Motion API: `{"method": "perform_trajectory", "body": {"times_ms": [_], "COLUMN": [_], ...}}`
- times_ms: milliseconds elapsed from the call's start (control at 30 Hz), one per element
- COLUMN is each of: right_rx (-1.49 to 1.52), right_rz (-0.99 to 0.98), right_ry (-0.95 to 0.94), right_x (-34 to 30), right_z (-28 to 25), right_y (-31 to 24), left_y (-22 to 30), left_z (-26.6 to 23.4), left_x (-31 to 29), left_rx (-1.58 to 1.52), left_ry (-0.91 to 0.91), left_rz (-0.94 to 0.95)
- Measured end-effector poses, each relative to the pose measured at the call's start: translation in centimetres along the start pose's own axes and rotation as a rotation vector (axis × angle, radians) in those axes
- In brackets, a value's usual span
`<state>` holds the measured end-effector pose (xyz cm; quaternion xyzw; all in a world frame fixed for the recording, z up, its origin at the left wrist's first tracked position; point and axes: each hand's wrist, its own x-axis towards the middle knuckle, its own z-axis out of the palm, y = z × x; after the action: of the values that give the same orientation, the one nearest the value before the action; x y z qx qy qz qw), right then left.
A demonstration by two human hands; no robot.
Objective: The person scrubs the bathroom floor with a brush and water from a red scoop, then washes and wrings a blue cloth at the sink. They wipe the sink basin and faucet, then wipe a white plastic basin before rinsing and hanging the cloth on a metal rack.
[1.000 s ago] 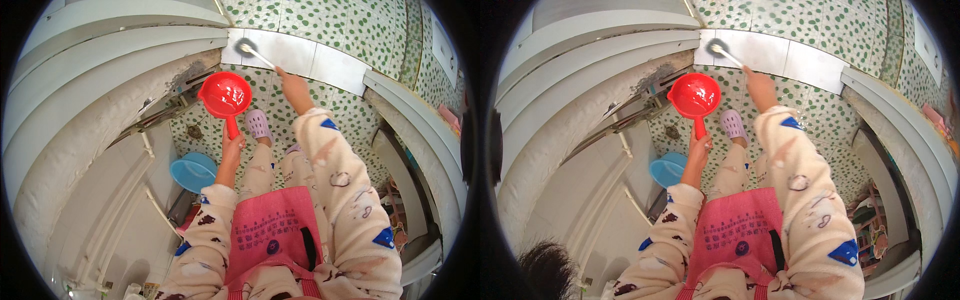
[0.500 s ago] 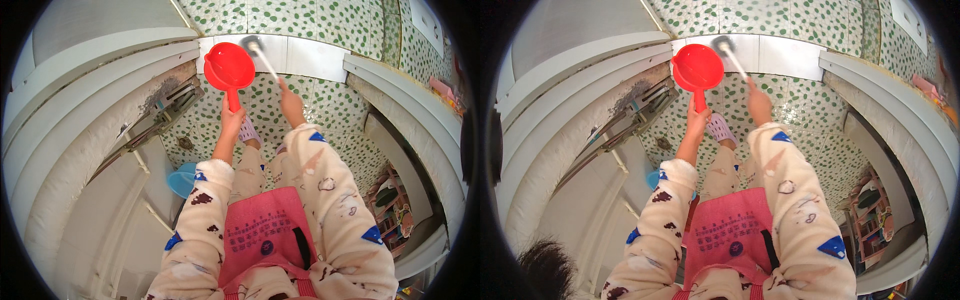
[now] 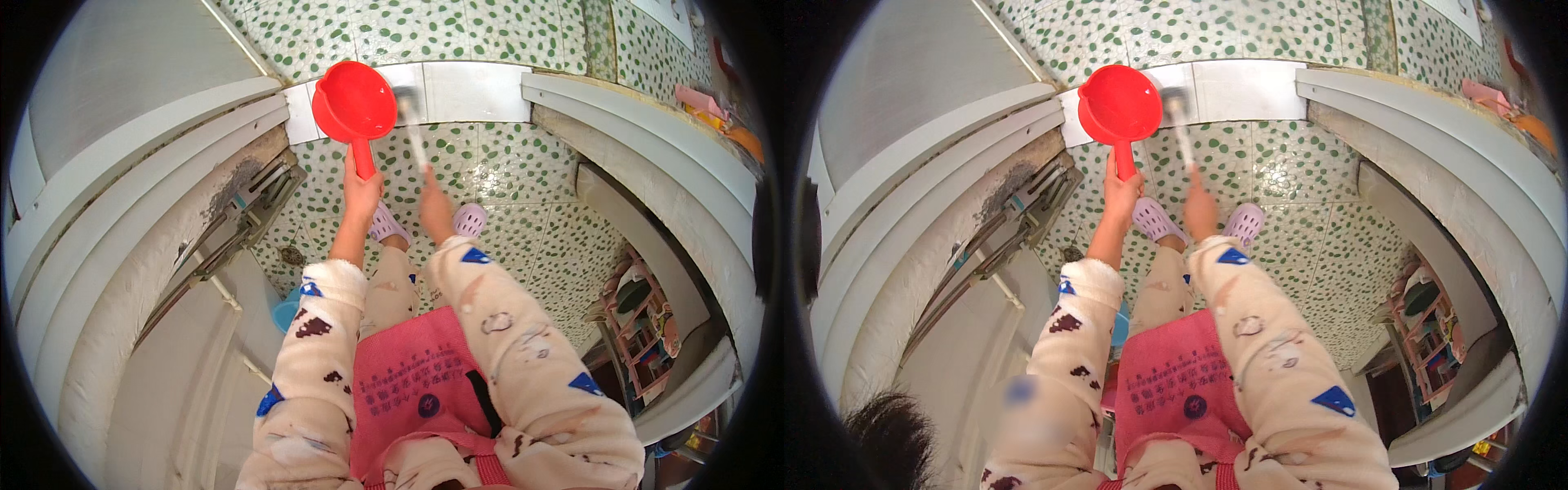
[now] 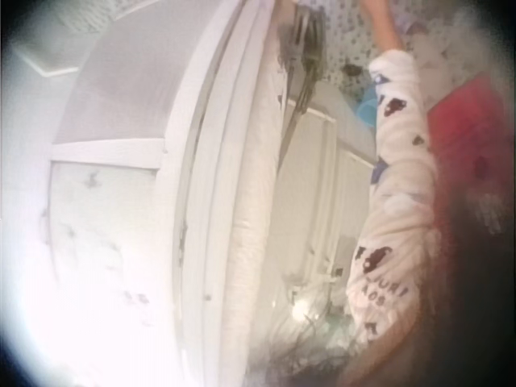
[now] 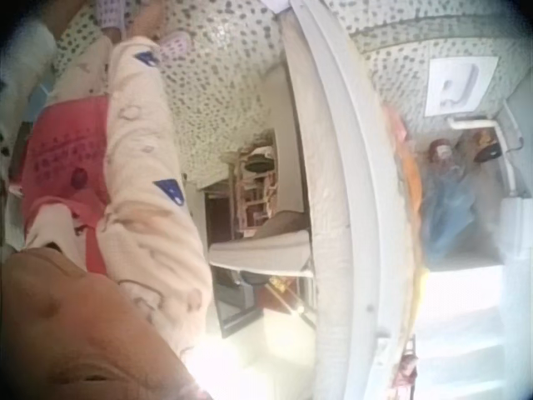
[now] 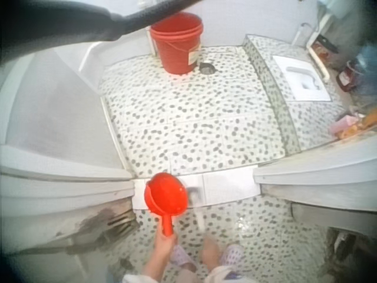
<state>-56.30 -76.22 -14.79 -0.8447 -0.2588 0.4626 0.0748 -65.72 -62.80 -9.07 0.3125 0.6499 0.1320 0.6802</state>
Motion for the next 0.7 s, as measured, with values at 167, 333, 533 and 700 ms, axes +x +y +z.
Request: {"method": "perform_trajectory", "body": {"times_ms": [167, 333, 533, 700], "right_rx": [0.070, 0.080, 0.064, 0.254], "right_rz": [-0.050, 0.205, 0.051, -0.056], "right_ry": [0.050, 0.189, 0.107, -0.003], "right_x": [2.5, 8.0, 5.1, -2.0], "right_z": [-1.3, -11.6, -10.9, -8.4], "right_y": [-1.9, 8.5, 8.9, 4.3], "left_y": [-2.2, -1.0, 3.4, 8.5], "left_z": [3.9, 8.6, 9.3, 4.6], "left_x": [-0.4, 0.5, 1.1, -0.7], "left_rx": [0.183, 0.259, -0.219, -0.081], "left_ry": [0.012, -0.021, -0.044, 0.241], "left_rz": [0.072, 0.081, -0.085, -0.001]}}
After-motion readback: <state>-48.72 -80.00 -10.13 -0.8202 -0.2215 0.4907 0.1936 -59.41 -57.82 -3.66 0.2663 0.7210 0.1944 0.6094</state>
